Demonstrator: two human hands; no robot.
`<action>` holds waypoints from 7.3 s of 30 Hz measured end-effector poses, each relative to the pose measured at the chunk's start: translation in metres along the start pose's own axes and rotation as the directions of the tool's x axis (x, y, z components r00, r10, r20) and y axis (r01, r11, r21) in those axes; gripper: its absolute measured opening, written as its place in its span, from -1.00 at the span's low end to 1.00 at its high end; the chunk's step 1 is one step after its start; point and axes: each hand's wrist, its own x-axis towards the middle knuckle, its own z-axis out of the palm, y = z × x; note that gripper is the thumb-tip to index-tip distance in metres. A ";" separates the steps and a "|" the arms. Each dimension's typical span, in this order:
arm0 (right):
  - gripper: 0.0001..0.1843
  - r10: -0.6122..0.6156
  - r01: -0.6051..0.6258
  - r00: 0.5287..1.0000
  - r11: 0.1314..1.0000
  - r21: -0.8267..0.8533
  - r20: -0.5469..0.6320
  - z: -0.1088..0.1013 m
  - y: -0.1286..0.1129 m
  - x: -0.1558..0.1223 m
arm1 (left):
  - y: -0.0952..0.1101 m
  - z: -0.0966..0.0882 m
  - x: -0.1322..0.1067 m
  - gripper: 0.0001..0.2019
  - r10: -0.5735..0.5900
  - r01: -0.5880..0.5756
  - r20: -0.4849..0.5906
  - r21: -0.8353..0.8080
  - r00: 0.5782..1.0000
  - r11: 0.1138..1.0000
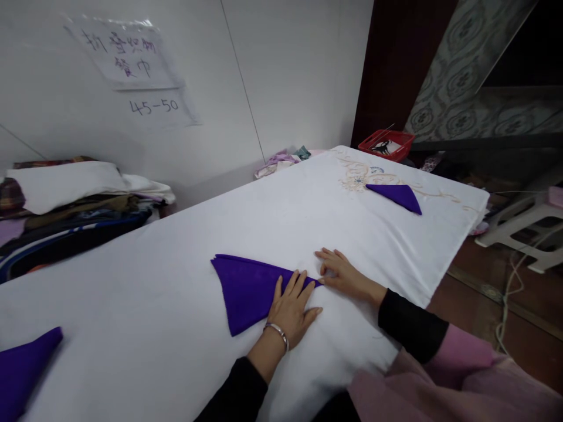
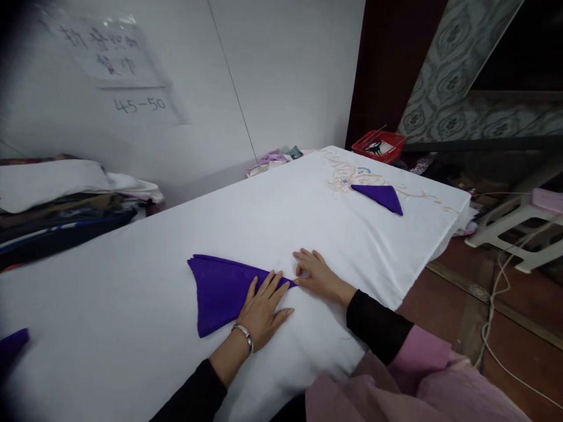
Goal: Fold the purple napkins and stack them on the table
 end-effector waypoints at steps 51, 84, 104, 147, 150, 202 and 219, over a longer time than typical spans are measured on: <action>-0.41 0.007 -0.032 0.997 0.943 -0.332 -0.076 0.021 0.014 -0.002 | -0.016 -0.017 0.003 -0.54 -0.130 0.127 -0.019 -0.119 0.991 0.985; -0.43 -0.003 -0.012 0.999 0.941 -0.339 -0.045 0.018 0.012 -0.004 | -0.113 -0.056 0.014 -0.88 -0.265 0.261 -0.119 -0.052 0.957 0.964; -0.46 -0.018 -0.002 0.998 0.938 -0.348 -0.054 0.017 0.008 -0.005 | -0.113 -0.052 0.027 -0.90 -0.337 0.331 -0.136 -0.069 0.932 0.941; -0.42 0.008 -0.017 1.000 0.942 -0.335 -0.027 0.015 0.009 -0.004 | -0.045 -0.026 0.036 -0.42 -0.715 0.749 -0.250 0.077 0.653 0.658; -0.45 0.027 -0.031 1.000 0.930 -0.366 -0.015 0.014 0.004 -0.005 | -0.044 -0.025 0.036 -0.44 -0.721 0.756 -0.263 0.057 0.642 0.652; -0.23 -0.250 0.257 0.965 0.856 -0.449 0.076 0.087 -0.041 0.025 | -0.143 -0.046 -0.007 -0.46 -0.807 0.794 -0.363 -0.230 0.466 0.562; -0.24 -0.229 0.249 0.969 0.871 -0.423 0.097 0.084 -0.045 0.023 | -0.185 -0.043 0.007 -0.54 -0.924 0.572 -0.154 -0.746 0.351 0.341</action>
